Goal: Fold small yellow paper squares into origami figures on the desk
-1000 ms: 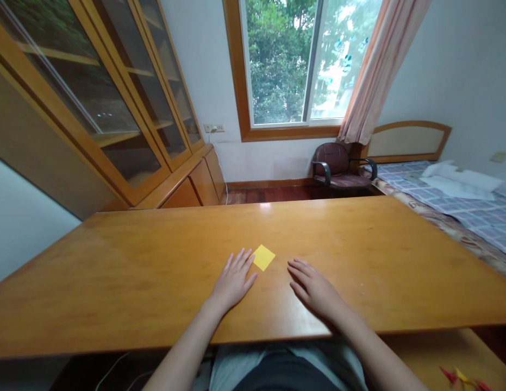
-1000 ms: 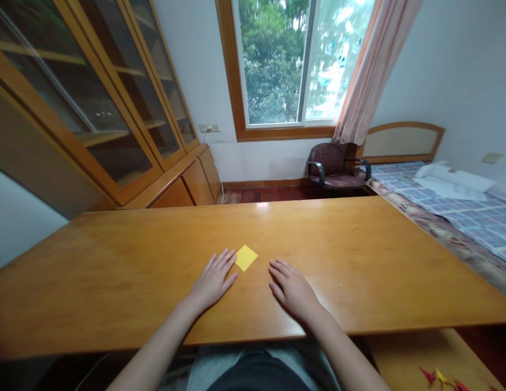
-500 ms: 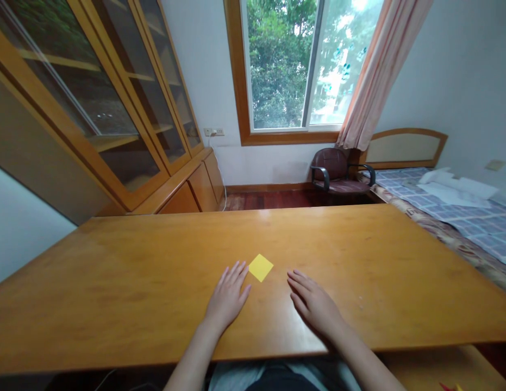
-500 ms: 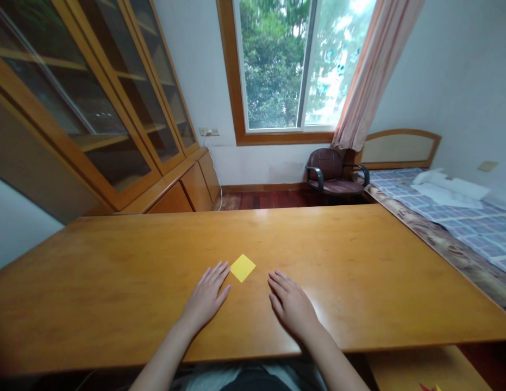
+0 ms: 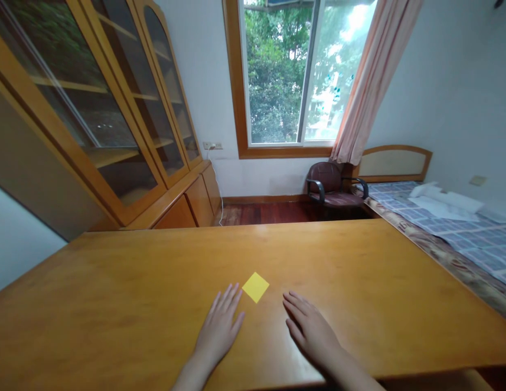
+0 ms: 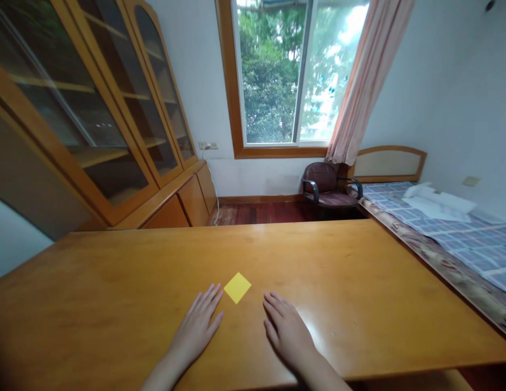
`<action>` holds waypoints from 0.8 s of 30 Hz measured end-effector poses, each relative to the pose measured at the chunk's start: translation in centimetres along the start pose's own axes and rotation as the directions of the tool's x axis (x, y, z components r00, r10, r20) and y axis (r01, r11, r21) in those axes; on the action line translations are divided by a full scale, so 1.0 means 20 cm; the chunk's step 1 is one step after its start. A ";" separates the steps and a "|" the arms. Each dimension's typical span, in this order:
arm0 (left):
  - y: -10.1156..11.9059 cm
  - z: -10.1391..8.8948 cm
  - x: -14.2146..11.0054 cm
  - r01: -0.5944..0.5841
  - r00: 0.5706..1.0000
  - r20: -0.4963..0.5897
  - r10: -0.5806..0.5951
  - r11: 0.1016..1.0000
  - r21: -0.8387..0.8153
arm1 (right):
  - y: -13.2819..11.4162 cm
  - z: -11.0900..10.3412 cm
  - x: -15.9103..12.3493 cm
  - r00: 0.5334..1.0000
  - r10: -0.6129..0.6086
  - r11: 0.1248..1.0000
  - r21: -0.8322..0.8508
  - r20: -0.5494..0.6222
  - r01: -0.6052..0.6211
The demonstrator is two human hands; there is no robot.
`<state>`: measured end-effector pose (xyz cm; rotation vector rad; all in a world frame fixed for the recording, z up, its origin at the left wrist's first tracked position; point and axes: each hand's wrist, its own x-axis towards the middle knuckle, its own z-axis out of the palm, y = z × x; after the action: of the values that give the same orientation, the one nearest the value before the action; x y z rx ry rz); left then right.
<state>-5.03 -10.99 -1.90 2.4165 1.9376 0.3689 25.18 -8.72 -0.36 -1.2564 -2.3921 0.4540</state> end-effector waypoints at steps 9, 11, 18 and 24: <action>0.00 0.02 -0.01 0.048 0.998 -0.048 -0.049 0.998 -0.030 | 0.01 0.02 0.02 1.000 0.016 0.999 -0.029 0.006 -0.016; -0.01 0.01 0.00 0.033 0.997 -0.062 -0.035 0.999 -0.038 | -0.01 0.01 0.05 0.998 -0.054 0.998 -0.035 0.045 0.055; 0.03 -0.04 -0.03 0.030 0.971 -0.227 -0.074 0.981 -0.192 | -0.09 0.02 0.27 0.960 -0.257 0.965 -0.032 0.109 0.261; 0.07 0.07 -0.66 0.149 0.796 -0.463 -0.390 0.868 -0.474 | -0.10 0.10 0.41 0.960 -0.251 0.963 -0.068 0.122 0.260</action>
<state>-6.05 -23.87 -5.21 1.8331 2.0692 1.4289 18.51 -3.19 0.39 -0.9567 -2.6474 0.3574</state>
